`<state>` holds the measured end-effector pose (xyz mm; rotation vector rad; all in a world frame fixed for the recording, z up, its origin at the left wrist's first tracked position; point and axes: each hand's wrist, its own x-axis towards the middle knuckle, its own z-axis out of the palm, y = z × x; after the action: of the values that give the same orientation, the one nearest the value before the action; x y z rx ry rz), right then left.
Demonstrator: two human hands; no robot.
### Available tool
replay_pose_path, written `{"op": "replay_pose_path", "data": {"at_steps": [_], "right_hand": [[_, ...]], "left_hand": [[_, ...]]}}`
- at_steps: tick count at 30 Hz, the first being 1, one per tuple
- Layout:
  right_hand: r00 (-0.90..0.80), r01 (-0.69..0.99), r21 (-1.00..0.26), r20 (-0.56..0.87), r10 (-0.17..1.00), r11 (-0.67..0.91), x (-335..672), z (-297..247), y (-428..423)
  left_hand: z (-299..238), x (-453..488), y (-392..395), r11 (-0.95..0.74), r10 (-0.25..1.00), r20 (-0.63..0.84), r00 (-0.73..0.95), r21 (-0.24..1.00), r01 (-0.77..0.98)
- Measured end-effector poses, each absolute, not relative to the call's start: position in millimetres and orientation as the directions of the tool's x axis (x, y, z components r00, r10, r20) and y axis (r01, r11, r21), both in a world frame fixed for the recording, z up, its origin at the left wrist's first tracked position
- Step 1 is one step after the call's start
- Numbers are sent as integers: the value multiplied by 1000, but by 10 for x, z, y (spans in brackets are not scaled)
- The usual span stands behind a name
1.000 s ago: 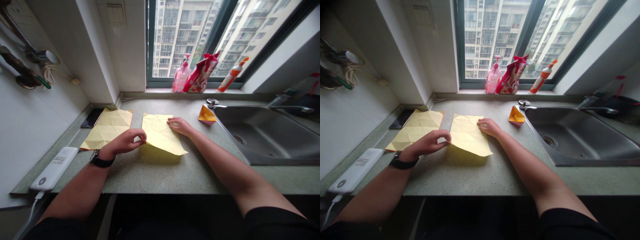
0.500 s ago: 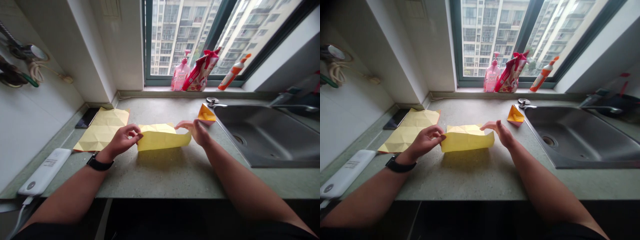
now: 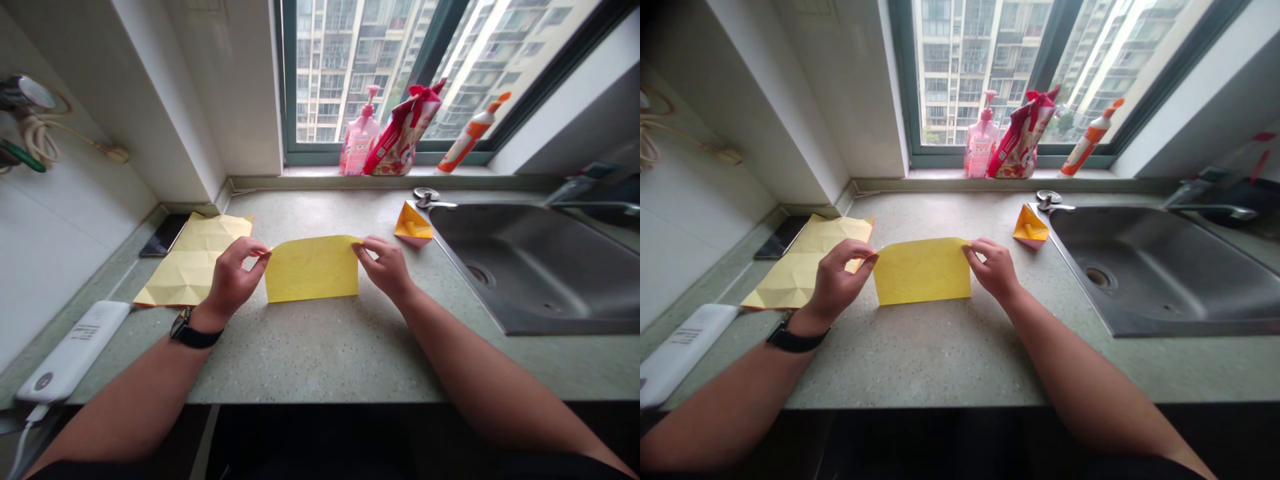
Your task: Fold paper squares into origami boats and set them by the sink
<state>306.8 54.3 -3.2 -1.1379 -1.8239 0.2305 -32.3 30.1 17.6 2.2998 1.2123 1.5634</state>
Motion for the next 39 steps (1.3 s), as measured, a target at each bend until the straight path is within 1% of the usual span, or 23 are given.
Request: {"op": "replay_pose_path", "data": {"at_steps": [2, 5, 10, 13, 15, 18, 21, 24, 26, 28, 30, 32, 35, 37, 39], "right_hand": [[-136, 652, -522, 633, 762, 550, 3048, -69, 577], [-139, 702, -468, 650, 747, 538, 3036, -120, 629], [-140, 731, -437, 655, 743, 524, 3057, -203, 708], [-139, 726, -448, 647, 749, 522, 3074, -260, 750], [-135, 727, -462, 630, 765, 509, 3079, -302, 780], [-142, 736, -473, 590, 794, 484, 3083, -350, 817], [-121, 757, -449, 618, 777, 474, 3083, -345, 820], [-92, 780, -395, 695, 713, 486, 3053, -285, 764], [-168, 760, -348, 711, 683, 549, 2994, -247, 702], [-340, 701, -310, 647, 683, 642, 2903, -241, 638], [-517, 658, -287, 500, 694, 697, 2801, -276, 589], [-620, 663, -249, 345, 704, 706, 2716, -341, 562], [-654, 706, -205, 178, 735, 678, 2659, -443, 555], [-647, 727, -192, 132, 751, 660, 2657, -486, 561], [-638, 738, -184, 121, 760, 649, 2661, -504, 568]], "left_hand": [[157, -330, 336, -675, 641, 754, 145, 463, 575], [117, -344, 390, -650, 651, 747, 133, 458, 606], [68, -377, 455, -622, 683, 710, 174, 440, 648], [55, -388, 460, -602, 688, 692, 220, 374, 706], [57, -375, 439, -593, 664, 709, 237, 307, 744], [63, -308, 372, -644, 622, 716, 315, 239, 727], [27, -203, 312, -724, 626, 637, 451, 258, 640], [-78, -114, 312, -746, 651, 506, 566, 290, 599], [-168, -79, 344, -723, 685, 425, 592, 294, 625], [-249, -58, 384, -681, 730, 349, 588, 293, 671], [-309, -44, 415, -644, 765, 271, 585, 287, 709], [-345, -31, 431, -619, 785, 201, 585, 273, 737], [-366, -17, 437, -588, 808, 136, 574, 248, 770], [-369, -14, 441, -574, 817, 111, 565, 234, 785], [-369, -17, 453, -566, 823, 96, 560, 224, 794]]}}
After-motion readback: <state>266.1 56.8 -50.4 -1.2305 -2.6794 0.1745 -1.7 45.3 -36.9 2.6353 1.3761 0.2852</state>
